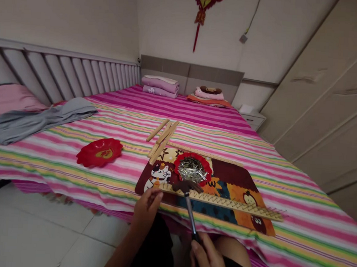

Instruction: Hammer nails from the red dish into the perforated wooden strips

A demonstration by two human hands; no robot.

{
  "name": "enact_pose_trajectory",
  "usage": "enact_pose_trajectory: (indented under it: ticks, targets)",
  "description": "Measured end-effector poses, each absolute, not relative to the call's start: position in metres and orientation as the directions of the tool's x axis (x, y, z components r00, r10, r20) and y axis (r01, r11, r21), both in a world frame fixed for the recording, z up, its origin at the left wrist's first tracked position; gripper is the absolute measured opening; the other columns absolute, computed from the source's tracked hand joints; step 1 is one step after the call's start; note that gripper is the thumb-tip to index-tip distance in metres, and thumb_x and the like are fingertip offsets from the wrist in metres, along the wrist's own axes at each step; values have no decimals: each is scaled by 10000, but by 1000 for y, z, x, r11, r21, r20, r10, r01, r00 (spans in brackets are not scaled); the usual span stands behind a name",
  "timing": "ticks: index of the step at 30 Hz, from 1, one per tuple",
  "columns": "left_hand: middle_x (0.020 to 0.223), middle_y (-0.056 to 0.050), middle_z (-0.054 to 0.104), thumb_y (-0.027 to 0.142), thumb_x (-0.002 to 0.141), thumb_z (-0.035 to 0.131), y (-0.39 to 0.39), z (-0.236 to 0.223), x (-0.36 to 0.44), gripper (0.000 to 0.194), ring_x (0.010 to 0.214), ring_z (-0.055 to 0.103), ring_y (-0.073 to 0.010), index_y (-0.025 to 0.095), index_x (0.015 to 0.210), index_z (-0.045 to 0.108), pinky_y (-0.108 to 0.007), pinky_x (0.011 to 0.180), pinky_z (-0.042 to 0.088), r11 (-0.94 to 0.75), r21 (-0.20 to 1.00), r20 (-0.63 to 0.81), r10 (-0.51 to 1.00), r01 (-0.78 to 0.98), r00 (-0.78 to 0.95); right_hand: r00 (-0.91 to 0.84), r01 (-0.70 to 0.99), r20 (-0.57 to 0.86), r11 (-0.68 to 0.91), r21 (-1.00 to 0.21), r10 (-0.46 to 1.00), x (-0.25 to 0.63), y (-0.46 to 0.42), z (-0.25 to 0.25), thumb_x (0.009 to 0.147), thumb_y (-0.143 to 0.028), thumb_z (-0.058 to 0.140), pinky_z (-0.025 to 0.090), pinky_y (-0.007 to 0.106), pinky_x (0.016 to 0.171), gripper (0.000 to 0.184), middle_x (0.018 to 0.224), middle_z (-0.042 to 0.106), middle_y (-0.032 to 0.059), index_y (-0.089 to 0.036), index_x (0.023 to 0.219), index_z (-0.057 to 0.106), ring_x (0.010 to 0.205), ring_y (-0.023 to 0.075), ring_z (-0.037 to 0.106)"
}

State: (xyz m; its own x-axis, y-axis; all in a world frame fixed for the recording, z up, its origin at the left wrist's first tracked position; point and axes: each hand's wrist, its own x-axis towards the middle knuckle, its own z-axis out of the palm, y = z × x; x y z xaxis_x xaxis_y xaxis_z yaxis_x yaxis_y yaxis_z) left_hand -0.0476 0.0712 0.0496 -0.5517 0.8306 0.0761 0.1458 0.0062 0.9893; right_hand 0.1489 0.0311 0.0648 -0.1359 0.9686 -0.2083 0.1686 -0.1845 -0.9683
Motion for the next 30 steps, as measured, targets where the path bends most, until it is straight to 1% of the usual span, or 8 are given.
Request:
enact_pose_trajectory:
  ticks: [3, 6, 12, 15, 18, 21, 24, 30]
  targets:
    - [849, -49, 687, 472, 698, 616, 47, 65, -21, 385, 782, 625, -192, 203, 970, 659, -297, 749, 505, 82, 995, -96, 964, -63, -248, -212, 271, -55, 5, -963, 976, 145, 26, 65, 778, -563, 497, 459, 313, 688, 405, 694, 639, 27, -272, 1001, 670, 721, 222, 594]
    - [958, -68, 686, 513, 724, 584, 33, 66, 2, 412, 888, 623, -214, 198, 977, 667, -324, 848, 491, 166, 954, -207, 967, -251, -150, -244, 418, -94, 18, -908, 965, 138, 20, 65, 786, -450, 516, 449, 343, 746, 340, 834, 674, 37, -315, 1071, 642, 825, 253, 609]
    - [797, -48, 684, 560, 674, 621, 33, 59, 6, 412, 766, 621, -198, 174, 812, 658, -307, 752, 513, 187, 902, -313, 904, -389, -292, -455, 472, 16, 256, -843, 890, 148, 23, 68, 740, -262, 585, 453, 302, 787, 393, 1033, 675, -3, -342, 1125, 588, 925, 234, 609]
    - [570, 1, 607, 587, 676, 597, 38, 63, -12, 402, 519, 535, -140, 190, 740, 613, -261, 516, 473, 177, 875, -355, 868, -451, -348, -425, 646, 178, 436, -627, 887, 191, 53, 73, 750, -376, 614, 446, 343, 842, 377, 1102, 654, 38, -290, 1117, 601, 1009, 266, 578]
    - [523, 38, 552, 535, 625, 662, 42, 64, -30, 366, 385, 381, -76, 193, 662, 536, -229, 386, 371, 63, 852, -343, 818, -520, -462, -314, 783, 254, 401, -476, 915, 247, 103, 85, 846, -358, 464, 420, 387, 878, 401, 1148, 604, 128, -189, 1206, 514, 1071, 261, 532]
    - [544, 42, 548, 500, 559, 713, 41, 51, -39, 392, 368, 338, -52, 174, 665, 522, -215, 356, 329, 52, 825, -413, 734, -562, -539, -332, 854, 210, 387, -349, 920, 288, 155, 97, 749, -277, 551, 321, 513, 937, 501, 1216, 551, 157, -187, 1237, 479, 1141, 323, 460]
    - [500, 50, 496, 517, 543, 716, 33, 32, -42, 419, 366, 325, -50, 161, 671, 538, -208, 347, 298, 144, 798, -512, 675, -585, -531, -441, 866, 65, 443, -233, 895, 297, 190, 102, 681, -211, 628, 356, 516, 882, 513, 1108, 598, 161, -150, 1178, 522, 1040, 324, 522]
    - [404, 74, 342, 510, 535, 728, 19, 18, -52, 402, 374, 306, -68, 174, 593, 514, -216, 353, 291, 271, 778, -585, 641, -567, -496, -633, 774, -155, 619, -134, 759, 278, 213, 99, 834, -398, 561, 431, 442, 800, 234, 859, 611, 22, -178, 905, 597, 819, 200, 578]
